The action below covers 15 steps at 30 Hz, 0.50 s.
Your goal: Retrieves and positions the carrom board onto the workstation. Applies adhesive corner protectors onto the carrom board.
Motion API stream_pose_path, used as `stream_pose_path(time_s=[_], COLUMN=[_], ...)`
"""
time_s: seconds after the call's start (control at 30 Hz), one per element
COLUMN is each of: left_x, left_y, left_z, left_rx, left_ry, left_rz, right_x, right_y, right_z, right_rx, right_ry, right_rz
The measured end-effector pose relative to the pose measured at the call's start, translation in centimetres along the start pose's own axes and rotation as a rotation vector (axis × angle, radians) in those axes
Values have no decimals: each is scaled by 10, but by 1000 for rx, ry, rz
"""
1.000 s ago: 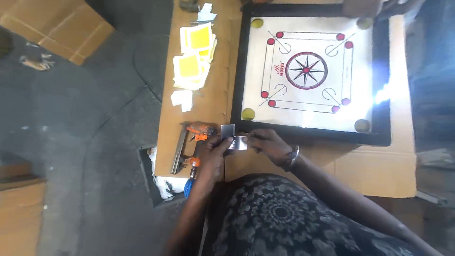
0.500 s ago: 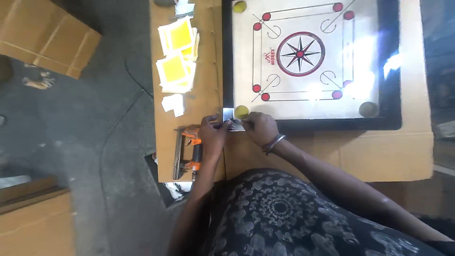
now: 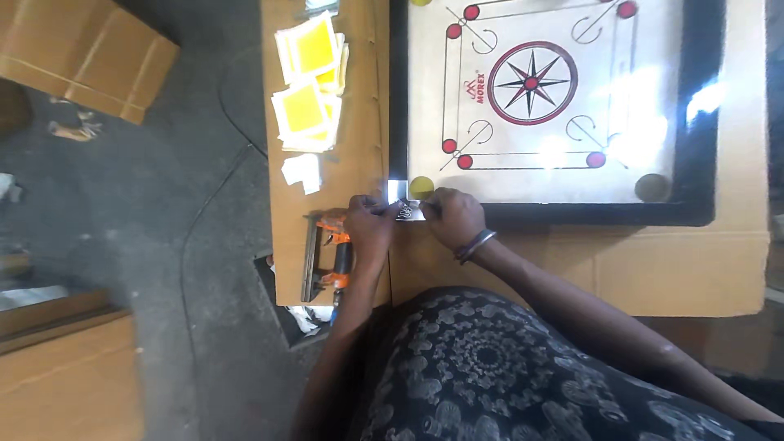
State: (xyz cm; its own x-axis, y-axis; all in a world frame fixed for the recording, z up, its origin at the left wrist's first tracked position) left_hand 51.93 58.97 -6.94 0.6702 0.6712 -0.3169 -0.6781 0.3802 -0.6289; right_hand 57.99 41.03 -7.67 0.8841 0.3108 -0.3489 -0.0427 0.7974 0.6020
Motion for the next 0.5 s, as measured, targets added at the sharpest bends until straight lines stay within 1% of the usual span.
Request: stream_pose_path(time_s=[0.07,0.13,0.2,0.27,0.3,0.37,0.4,0.47,0.5], left_x=[0,1,4,14,22,44,50,44,33], left_y=[-4,-2,-16,-42,-54,-74,-81,-85,-80], left_z=[5,12,11,-7,-23,-57,-66,-68,-66], left_rx=[111,165,215,276,305,373,413,428,378], left_ry=[-21,-35,-26,28,52,8,-23,-90,-119], left_rz=[0,-3,-98,-212,-264,-376,-408,-483,-548], right_x=[1,1,2,2,2,4,5,4,1], right_y=[0,-3,-9,-13,-16,-20,-22,-22,-21], right_z=[2,6,11,12,11,12,12,13,13], right_rx=[-48,-68,-58,-41,-24,-3,-10,-24,-25], right_ry=[33,60,49,47,48,44,39,18,1], right_rz=[-38,-90,-105,-72,-46,-9,10,45,61])
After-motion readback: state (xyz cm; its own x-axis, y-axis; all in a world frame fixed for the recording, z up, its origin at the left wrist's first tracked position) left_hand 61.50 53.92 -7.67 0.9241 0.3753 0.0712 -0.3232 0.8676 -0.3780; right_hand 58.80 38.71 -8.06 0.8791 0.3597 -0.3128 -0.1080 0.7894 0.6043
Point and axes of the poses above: each hand's wrist, its own x-axis towards the middle knuckle, its own z-axis out of the back of the hand, y = z × x, the point moved 7 cm from there along x, towards the middle knuckle, and after that the axes turned 4 degrees about -y, right-handed, at the moved point
